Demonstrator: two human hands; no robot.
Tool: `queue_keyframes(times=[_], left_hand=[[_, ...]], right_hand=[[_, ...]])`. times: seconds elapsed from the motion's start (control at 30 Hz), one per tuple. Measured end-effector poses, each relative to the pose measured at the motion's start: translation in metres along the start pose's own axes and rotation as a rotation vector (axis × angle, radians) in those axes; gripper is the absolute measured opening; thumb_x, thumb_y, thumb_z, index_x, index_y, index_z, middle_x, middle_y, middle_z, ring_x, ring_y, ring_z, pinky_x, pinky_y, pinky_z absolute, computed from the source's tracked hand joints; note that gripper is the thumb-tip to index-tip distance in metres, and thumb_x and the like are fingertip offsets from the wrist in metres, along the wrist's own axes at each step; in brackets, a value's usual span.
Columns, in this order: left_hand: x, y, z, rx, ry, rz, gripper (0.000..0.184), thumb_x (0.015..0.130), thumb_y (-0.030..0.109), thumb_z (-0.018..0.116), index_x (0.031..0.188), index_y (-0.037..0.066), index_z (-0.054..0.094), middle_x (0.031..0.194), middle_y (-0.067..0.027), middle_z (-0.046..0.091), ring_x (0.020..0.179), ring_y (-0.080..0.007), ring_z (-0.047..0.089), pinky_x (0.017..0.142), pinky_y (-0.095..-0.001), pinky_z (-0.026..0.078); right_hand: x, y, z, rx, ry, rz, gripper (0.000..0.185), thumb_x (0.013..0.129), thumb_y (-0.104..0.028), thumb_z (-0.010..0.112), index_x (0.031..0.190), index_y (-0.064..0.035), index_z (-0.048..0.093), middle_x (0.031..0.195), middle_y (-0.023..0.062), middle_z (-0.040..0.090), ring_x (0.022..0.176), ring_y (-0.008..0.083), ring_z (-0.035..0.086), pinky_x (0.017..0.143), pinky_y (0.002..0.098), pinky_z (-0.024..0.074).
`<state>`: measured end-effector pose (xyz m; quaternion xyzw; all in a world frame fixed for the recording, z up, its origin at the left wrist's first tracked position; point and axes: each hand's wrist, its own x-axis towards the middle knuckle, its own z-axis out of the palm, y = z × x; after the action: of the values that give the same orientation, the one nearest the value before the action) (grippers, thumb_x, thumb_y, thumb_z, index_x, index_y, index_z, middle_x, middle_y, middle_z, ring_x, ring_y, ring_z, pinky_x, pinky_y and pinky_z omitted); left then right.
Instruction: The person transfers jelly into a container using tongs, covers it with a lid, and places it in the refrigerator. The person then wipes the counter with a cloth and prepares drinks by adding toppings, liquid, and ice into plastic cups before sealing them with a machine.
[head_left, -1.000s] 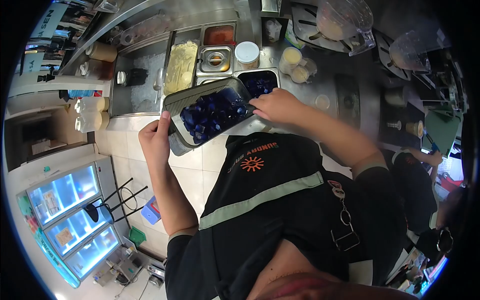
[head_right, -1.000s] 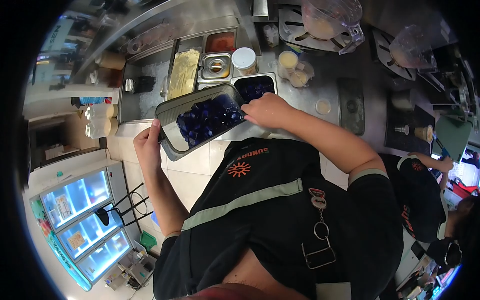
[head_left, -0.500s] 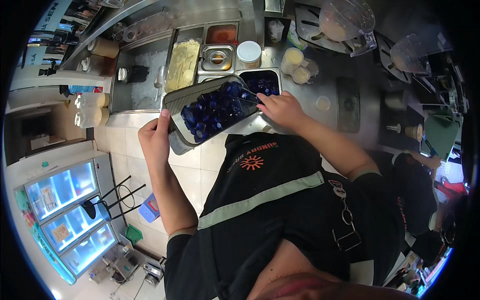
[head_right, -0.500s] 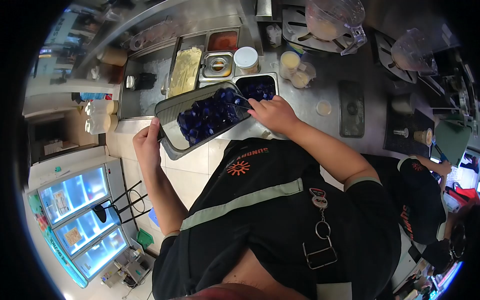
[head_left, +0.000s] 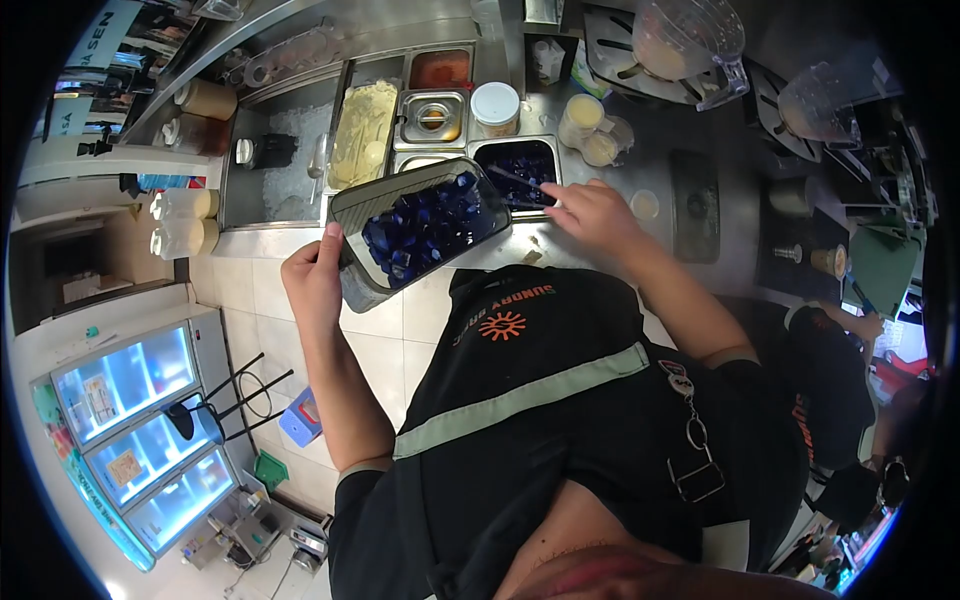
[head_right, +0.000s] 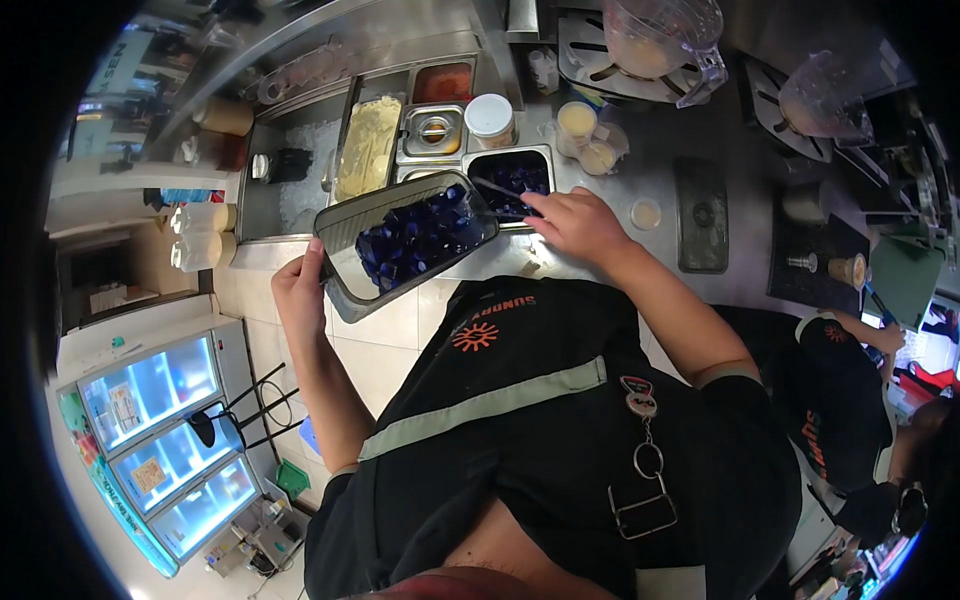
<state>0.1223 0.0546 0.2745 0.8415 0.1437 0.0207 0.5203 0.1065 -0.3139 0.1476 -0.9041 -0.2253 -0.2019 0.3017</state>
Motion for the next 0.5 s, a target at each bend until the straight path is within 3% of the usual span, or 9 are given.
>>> queue_keyframes(times=[0.07, 0.2, 0.4, 0.47, 0.5], left_hand=[[0.0, 0.0, -0.001, 0.01, -0.003, 0.005, 0.05, 0.09, 0.032, 0.07, 0.056, -0.001, 0.052, 0.057, 0.0055, 0.042, 0.057, -0.006, 0.032, 0.05, -0.0256, 0.024], [-0.001, 0.002, -0.002, 0.003, -0.028, 0.024, 0.049, 0.09, 0.031, 0.069, 0.057, -0.001, 0.053, 0.057, 0.0052, 0.043, 0.057, -0.006, 0.033, 0.051, -0.0252, 0.025], [-0.005, 0.011, 0.001, -0.001, -0.049, 0.04, 0.047, 0.091, 0.029, 0.069, 0.059, -0.003, 0.057, 0.058, 0.0043, 0.046, 0.057, -0.0059, 0.035, 0.051, -0.0242, 0.028], [-0.006, 0.011, 0.0, 0.017, -0.034, 0.025, 0.047, 0.091, 0.03, 0.069, 0.059, -0.003, 0.057, 0.058, 0.0044, 0.045, 0.057, -0.006, 0.035, 0.051, -0.0243, 0.027], [-0.004, 0.009, -0.001, 0.014, -0.027, 0.026, 0.047, 0.091, 0.03, 0.069, 0.059, -0.003, 0.057, 0.058, 0.0044, 0.045, 0.057, -0.006, 0.035, 0.051, -0.0243, 0.027]], right_hand=[[0.015, -0.011, -0.006, -0.043, -0.102, -0.162, 0.031, 0.082, -0.026, 0.071, 0.108, -0.0105, 0.065, 0.074, 0.0023, 0.061, 0.063, 0.0201, 0.059, 0.061, 0.0328, 0.0436], [0.045, 0.001, 0.011, -0.108, -0.207, -0.277, 0.026, 0.087, -0.029, 0.065, 0.109, -0.0144, 0.063, 0.076, 0.0015, 0.06, 0.066, 0.0209, 0.06, 0.064, 0.0311, 0.045], [0.079, 0.011, 0.025, 0.014, -0.425, -0.281, 0.024, 0.092, -0.033, 0.059, 0.095, -0.0096, 0.06, 0.08, 0.0091, 0.064, 0.076, 0.0308, 0.065, 0.067, 0.0446, 0.0519], [0.078, 0.01, 0.026, -0.017, -0.543, -0.274, 0.029, 0.093, -0.033, 0.058, 0.11, -0.0106, 0.064, 0.086, 0.008, 0.067, 0.077, 0.0294, 0.065, 0.067, 0.0403, 0.0528], [0.077, 0.009, 0.025, -0.004, -0.55, -0.285, 0.029, 0.094, -0.034, 0.058, 0.109, -0.0104, 0.065, 0.088, 0.0088, 0.068, 0.076, 0.0302, 0.066, 0.067, 0.0406, 0.053]])
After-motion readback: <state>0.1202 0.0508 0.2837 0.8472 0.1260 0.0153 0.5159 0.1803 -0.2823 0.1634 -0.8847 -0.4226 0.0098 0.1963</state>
